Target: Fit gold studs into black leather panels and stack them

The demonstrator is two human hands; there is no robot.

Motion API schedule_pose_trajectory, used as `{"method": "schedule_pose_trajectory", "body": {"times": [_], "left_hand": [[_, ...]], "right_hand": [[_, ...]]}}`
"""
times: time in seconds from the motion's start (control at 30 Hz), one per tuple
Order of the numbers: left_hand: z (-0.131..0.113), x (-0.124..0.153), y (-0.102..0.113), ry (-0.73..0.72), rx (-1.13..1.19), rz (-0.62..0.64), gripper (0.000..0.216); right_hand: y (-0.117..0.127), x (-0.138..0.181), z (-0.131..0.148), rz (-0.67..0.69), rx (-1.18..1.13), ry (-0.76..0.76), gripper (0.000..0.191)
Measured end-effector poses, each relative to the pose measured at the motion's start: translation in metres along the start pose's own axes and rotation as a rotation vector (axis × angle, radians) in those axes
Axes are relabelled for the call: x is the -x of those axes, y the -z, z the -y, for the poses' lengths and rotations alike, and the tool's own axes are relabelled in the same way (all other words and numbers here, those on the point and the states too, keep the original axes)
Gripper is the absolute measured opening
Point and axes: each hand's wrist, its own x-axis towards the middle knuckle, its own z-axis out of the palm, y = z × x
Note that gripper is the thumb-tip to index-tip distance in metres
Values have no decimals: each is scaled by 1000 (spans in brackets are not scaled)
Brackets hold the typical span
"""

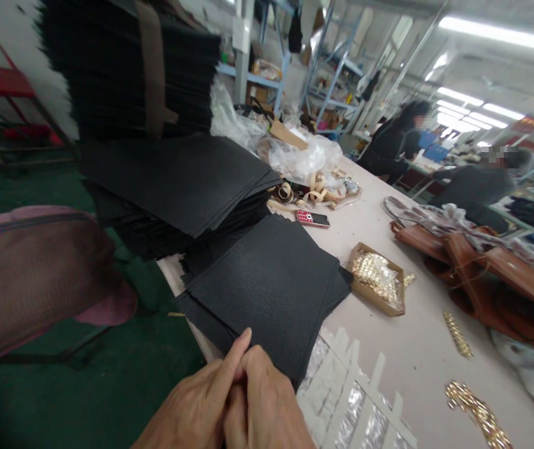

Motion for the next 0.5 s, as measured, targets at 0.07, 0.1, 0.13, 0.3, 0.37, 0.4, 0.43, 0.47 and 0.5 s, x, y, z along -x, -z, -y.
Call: {"method": "schedule_pose_trajectory", "body": {"times": [0.07, 0.1, 0.13, 0.3, 0.37, 0.4, 0.43, 0.47, 0.5], "left_hand": [[3, 1, 5, 5, 30, -1, 86], [5, 2, 8, 12, 55, -4, 85], [6, 3, 10, 31, 87, -10, 82], [8, 2, 13, 237, 322, -111, 52], [7, 1, 13, 378, 461, -139, 35], [7, 1, 12, 461, 534, -139, 30], [7, 2, 11, 534, 605, -133, 27], [7, 3, 11, 591, 672, -123, 27], [8, 5, 10, 630, 729, -111, 28]], "right_hand": [[-3, -5, 3, -10, -9, 31, 10], [-3, -7, 6, -10, -26, 38, 10], [-1, -9, 8, -9, -49, 38, 9], [34, -34, 6, -124, 25, 96, 10], [53, -52, -8, -248, 216, 124, 16], [61, -62, -16, -292, 328, 119, 20], [68, -71, -25, -314, 435, 105, 24], [73, -78, -33, -318, 527, 79, 28], [76, -84, -40, -310, 595, 50, 32]]}}
